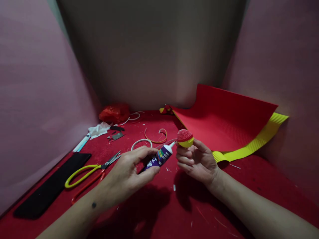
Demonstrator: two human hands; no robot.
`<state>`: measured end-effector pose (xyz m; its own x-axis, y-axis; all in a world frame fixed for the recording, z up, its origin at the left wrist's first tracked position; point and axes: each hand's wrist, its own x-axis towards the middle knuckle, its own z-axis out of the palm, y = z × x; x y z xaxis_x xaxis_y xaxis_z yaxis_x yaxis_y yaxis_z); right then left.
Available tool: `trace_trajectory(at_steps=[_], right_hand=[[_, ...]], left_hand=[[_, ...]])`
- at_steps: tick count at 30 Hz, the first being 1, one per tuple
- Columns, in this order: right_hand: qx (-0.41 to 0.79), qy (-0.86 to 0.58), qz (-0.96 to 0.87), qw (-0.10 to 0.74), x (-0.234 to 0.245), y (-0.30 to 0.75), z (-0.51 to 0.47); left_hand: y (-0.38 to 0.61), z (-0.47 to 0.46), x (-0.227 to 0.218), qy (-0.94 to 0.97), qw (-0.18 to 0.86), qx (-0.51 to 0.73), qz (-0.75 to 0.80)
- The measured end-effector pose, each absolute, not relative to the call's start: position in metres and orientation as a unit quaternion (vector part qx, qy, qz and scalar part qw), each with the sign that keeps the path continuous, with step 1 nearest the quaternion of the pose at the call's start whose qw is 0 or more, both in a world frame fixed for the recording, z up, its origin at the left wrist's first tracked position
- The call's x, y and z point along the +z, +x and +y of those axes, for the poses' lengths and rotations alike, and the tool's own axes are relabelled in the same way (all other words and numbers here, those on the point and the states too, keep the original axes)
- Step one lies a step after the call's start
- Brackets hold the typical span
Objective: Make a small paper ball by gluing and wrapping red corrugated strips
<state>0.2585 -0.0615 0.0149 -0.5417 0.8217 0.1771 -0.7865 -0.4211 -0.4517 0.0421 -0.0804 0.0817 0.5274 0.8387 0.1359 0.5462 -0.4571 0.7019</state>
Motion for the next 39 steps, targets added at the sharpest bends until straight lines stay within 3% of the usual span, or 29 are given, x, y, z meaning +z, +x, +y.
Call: trace_trajectory(at_steps=[13, 21, 32, 39], right_hand=[[0.844, -0.041, -0.256, 0.47, 0.011, 0.2595, -0.0586], [0.844, -0.066, -0.233, 0.479, 0.0099, 0.2596, -0.0572], [0.833, -0.116, -0.246, 0.483, 0.0105, 0.2577, -0.0566], [0.825, -0.134, -0.254, 0.487, 0.0131, 0.2554, -0.0563]], left_hand=[[0.0438, -0.0796, 0.0785, 0.833, 0.261, 0.227, 0.433], [0.0403, -0.0793, 0.0858, 0.821, 0.307, 0.233, 0.421], [0.0424, -0.079, 0.0822, 0.821, 0.294, 0.232, 0.431], [0.0426, -0.0813, 0.078, 0.855, 0.206, 0.254, 0.403]])
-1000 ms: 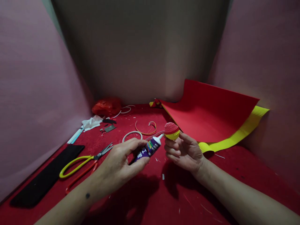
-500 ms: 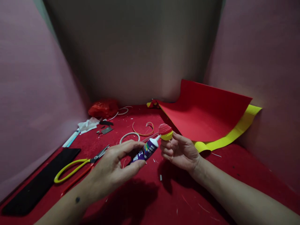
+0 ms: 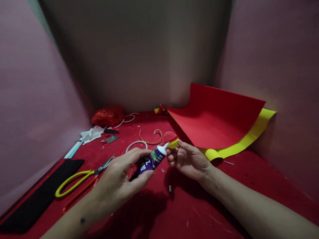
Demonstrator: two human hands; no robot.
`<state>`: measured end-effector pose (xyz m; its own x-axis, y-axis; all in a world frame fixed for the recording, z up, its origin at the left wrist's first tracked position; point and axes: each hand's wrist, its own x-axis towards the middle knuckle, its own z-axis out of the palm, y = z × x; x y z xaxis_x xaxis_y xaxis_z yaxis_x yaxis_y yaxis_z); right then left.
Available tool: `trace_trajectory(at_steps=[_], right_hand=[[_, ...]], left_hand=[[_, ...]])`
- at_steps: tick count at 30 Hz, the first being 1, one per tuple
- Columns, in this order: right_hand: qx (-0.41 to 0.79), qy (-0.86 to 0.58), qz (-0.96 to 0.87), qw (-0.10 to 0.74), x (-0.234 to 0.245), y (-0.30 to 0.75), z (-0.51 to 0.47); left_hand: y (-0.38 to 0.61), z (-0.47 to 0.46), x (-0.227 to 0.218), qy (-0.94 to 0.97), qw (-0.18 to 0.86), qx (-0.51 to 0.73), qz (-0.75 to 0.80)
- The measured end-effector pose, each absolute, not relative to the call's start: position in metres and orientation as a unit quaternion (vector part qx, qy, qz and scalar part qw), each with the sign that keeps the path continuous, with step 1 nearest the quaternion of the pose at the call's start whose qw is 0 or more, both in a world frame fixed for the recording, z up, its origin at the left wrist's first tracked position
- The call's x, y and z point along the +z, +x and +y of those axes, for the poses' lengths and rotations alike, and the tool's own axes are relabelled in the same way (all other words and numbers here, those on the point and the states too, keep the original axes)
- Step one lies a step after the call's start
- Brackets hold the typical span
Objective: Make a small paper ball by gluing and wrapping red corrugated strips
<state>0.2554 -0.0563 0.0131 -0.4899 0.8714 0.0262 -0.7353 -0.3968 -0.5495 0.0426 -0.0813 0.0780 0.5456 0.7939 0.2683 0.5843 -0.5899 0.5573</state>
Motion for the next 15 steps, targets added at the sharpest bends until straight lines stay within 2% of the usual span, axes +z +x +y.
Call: trace_trajectory(at_steps=[7, 15], right_hand=[[0.815, -0.157, -0.246, 0.5, 0.013, 0.253, -0.058], [0.804, -0.156, -0.262, 0.511, 0.012, 0.255, -0.055]], left_hand=[[0.042, -0.075, 0.061, 0.897, -0.011, 0.265, 0.354], [0.036, -0.071, 0.056, 0.895, -0.1, 0.234, 0.366]])
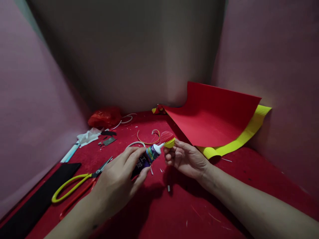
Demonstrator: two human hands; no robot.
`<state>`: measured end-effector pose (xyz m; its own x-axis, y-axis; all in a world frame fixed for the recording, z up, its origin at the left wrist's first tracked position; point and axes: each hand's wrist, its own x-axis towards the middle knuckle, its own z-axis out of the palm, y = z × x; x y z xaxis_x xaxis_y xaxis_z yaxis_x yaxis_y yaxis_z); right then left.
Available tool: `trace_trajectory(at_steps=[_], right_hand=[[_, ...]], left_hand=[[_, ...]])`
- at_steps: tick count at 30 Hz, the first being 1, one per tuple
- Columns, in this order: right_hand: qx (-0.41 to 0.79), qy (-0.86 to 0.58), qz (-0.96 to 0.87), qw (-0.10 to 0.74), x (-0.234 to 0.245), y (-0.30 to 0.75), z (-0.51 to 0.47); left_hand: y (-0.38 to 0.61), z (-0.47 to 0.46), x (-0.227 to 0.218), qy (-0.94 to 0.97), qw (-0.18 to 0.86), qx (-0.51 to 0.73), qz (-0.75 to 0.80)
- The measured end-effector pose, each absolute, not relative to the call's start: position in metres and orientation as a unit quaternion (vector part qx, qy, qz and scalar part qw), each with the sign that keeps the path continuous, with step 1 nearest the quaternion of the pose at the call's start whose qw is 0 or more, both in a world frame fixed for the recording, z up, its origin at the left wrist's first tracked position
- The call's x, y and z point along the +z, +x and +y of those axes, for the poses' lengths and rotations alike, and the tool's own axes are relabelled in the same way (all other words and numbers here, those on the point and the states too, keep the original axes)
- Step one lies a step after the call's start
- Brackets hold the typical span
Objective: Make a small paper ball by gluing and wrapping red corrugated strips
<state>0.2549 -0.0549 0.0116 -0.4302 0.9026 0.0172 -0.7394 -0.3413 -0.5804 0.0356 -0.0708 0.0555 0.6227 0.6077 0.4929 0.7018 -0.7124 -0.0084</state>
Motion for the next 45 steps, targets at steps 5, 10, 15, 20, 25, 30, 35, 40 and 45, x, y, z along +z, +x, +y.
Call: trace_trajectory(at_steps=[5, 10, 15, 20, 25, 30, 35, 40, 45], right_hand=[[0.793, -0.147, -0.287, 0.517, 0.011, 0.254, -0.055], [0.762, -0.137, -0.331, 0.539, 0.009, 0.252, -0.055], [0.735, -0.156, -0.359, 0.553, 0.008, 0.252, -0.054], [0.728, -0.16, -0.371, 0.553, 0.009, 0.253, -0.053], [0.728, -0.159, -0.366, 0.558, 0.012, 0.251, -0.055], [0.717, -0.168, -0.374, 0.564, 0.015, 0.25, -0.056], [0.721, -0.174, -0.373, 0.557, 0.015, 0.25, -0.055], [0.71, -0.172, -0.387, 0.563, 0.012, 0.249, -0.055], [0.697, -0.177, -0.39, 0.575, 0.012, 0.248, -0.055]], left_hand=[[0.036, -0.075, 0.062, -0.897, 0.094, -0.239, -0.36], [0.039, -0.077, 0.064, -0.903, 0.062, -0.231, -0.356], [0.035, -0.074, 0.06, -0.904, 0.03, -0.235, -0.356], [0.035, -0.076, 0.065, -0.897, -0.07, -0.247, -0.36], [0.039, -0.078, 0.076, -0.868, -0.195, -0.223, -0.399], [0.038, -0.075, 0.082, -0.833, -0.268, -0.215, -0.434], [0.036, -0.076, 0.082, -0.845, -0.249, -0.221, -0.419], [0.039, -0.076, 0.08, -0.839, -0.263, -0.215, -0.425], [0.04, -0.076, 0.083, -0.828, -0.285, -0.204, -0.438]])
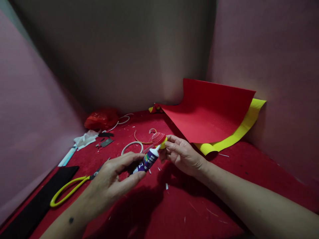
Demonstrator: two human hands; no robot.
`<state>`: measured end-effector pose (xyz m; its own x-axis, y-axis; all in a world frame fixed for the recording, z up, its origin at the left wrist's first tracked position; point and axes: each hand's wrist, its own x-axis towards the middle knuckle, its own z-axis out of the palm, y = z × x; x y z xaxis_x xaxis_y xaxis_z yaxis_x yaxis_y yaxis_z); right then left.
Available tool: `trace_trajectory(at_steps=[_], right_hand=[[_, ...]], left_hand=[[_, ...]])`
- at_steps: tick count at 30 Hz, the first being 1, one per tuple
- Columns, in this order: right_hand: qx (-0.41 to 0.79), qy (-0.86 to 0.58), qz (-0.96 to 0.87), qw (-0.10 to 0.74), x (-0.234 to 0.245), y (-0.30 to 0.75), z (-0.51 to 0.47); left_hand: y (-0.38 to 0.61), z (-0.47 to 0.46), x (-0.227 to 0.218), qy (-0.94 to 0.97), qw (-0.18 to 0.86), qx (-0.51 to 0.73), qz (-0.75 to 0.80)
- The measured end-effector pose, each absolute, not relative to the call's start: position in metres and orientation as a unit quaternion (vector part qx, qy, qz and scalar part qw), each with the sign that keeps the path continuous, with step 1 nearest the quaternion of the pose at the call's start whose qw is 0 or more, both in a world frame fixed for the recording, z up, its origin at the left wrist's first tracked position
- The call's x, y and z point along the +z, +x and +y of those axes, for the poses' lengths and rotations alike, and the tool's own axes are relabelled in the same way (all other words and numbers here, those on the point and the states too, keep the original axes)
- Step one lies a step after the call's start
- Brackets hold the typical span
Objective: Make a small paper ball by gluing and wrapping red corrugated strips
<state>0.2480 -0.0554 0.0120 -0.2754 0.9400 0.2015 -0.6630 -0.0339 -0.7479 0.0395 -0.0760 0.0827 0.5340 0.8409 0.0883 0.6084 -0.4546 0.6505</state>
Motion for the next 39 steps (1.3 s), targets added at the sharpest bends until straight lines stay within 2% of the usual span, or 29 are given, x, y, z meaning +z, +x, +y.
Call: trace_trajectory(at_steps=[8, 20, 34, 39], right_hand=[[0.676, -0.19, -0.409, 0.583, 0.01, 0.25, -0.053], [0.705, -0.171, -0.392, 0.565, 0.011, 0.252, -0.052], [0.716, -0.161, -0.407, 0.544, 0.013, 0.258, -0.052], [0.697, -0.186, -0.409, 0.558, 0.012, 0.255, -0.051]], left_hand=[[0.043, -0.083, 0.086, 0.745, 0.415, 0.221, 0.472], [0.043, -0.08, 0.09, 0.64, 0.515, 0.219, 0.526], [0.035, -0.069, 0.087, 0.64, 0.538, 0.174, 0.52], [0.037, -0.073, 0.086, 0.628, 0.537, 0.196, 0.528]])
